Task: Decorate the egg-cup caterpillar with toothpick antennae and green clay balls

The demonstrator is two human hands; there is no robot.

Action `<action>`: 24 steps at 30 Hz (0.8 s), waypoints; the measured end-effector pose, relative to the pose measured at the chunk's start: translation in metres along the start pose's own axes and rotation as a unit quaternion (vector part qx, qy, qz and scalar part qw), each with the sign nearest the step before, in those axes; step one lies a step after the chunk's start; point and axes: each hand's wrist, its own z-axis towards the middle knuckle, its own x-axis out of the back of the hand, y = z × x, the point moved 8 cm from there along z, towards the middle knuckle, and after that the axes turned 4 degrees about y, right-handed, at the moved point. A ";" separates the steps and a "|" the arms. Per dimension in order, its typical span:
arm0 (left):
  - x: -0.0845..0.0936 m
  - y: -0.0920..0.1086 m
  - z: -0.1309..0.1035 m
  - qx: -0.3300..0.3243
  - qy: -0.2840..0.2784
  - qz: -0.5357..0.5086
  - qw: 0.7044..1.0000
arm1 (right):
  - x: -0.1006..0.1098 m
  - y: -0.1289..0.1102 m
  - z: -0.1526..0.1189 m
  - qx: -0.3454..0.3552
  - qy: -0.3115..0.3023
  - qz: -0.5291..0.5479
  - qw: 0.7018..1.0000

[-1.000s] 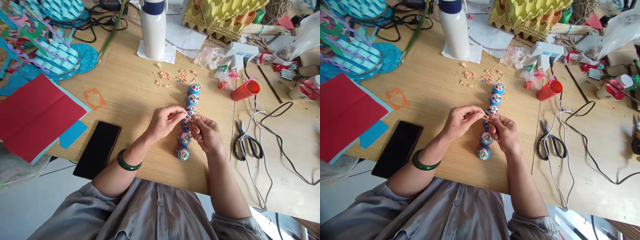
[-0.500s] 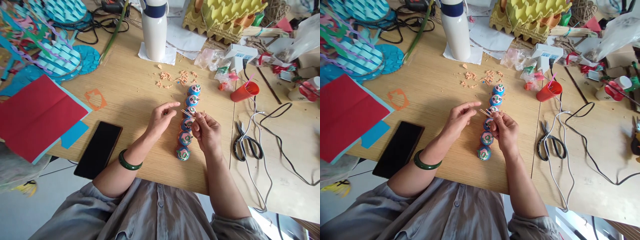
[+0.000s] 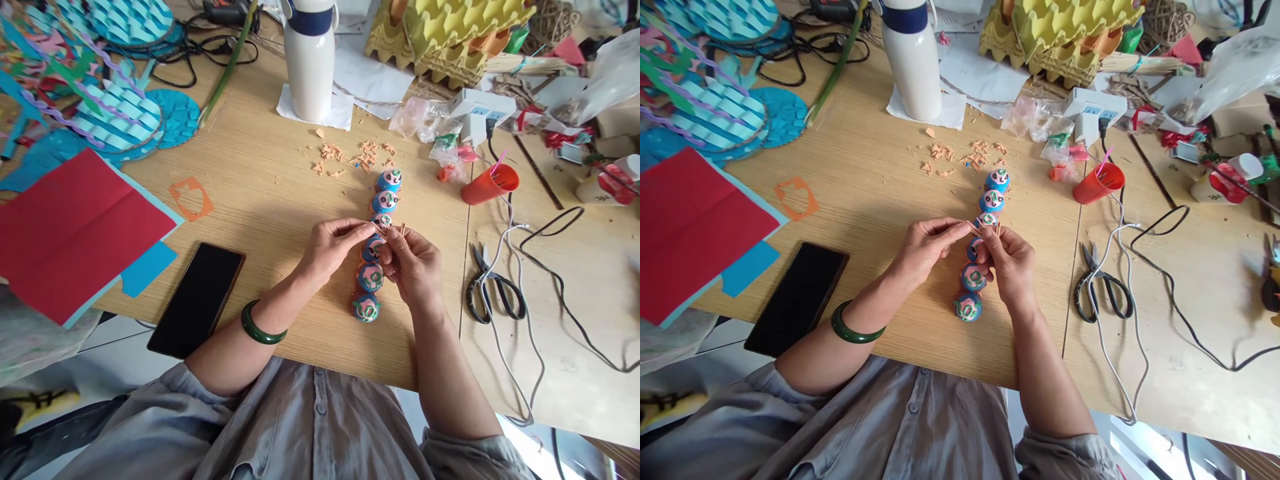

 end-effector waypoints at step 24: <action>0.001 -0.003 0.001 0.011 0.003 0.007 1.000 | 0.003 -0.005 -0.002 0.032 0.014 -0.050 0.998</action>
